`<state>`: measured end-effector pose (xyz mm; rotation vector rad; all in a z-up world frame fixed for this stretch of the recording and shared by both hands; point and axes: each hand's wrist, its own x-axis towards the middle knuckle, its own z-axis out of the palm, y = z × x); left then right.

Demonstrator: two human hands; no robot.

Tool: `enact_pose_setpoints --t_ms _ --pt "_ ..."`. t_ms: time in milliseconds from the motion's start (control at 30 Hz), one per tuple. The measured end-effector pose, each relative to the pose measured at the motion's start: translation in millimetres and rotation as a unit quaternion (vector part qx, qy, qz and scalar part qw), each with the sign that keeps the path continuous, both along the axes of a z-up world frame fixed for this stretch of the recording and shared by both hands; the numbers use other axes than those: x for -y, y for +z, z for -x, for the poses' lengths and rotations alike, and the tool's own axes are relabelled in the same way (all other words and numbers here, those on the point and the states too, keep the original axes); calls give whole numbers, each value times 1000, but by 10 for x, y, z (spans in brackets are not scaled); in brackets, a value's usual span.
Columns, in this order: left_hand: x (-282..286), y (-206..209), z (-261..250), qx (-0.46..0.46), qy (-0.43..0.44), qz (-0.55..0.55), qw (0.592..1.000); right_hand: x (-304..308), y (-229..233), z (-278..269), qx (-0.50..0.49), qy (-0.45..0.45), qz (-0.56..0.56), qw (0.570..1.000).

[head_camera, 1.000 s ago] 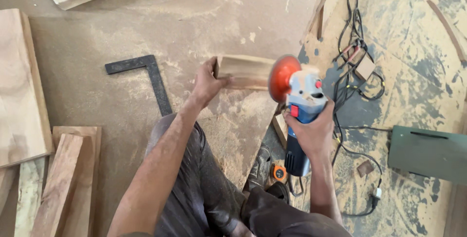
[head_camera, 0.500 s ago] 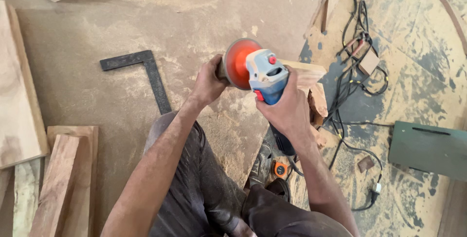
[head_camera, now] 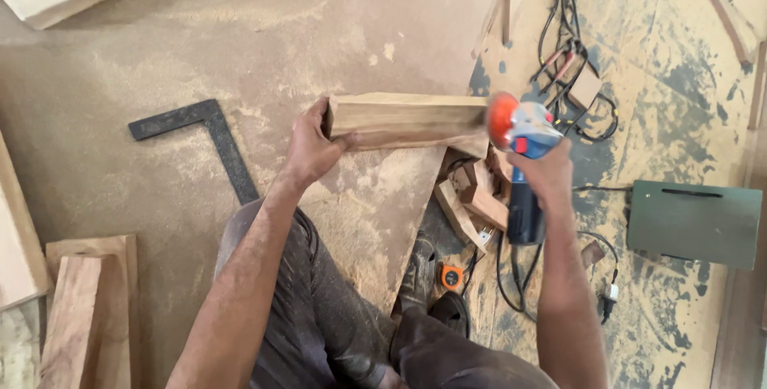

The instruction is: The person sands the surface and edges of various wooden planks using a hand-held power sander while working on the floor of a workshop.

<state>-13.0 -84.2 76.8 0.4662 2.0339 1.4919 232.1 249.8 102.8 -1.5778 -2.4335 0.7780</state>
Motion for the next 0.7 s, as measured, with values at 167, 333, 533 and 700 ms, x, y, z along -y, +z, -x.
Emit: enact_pose_setpoints --t_ms 167,333,533,700 --pt "-49 165 14 36 34 -38 998 -624 -316 -337 -49 -61 80 994" --pt "121 73 88 52 48 -71 995 -33 -181 -601 -130 -78 46 987" --pt "34 -78 171 256 127 -9 958 1127 472 -469 -84 -12 57 995" --pt "116 -193 151 250 114 -46 960 1934 846 -120 -47 128 13 991"
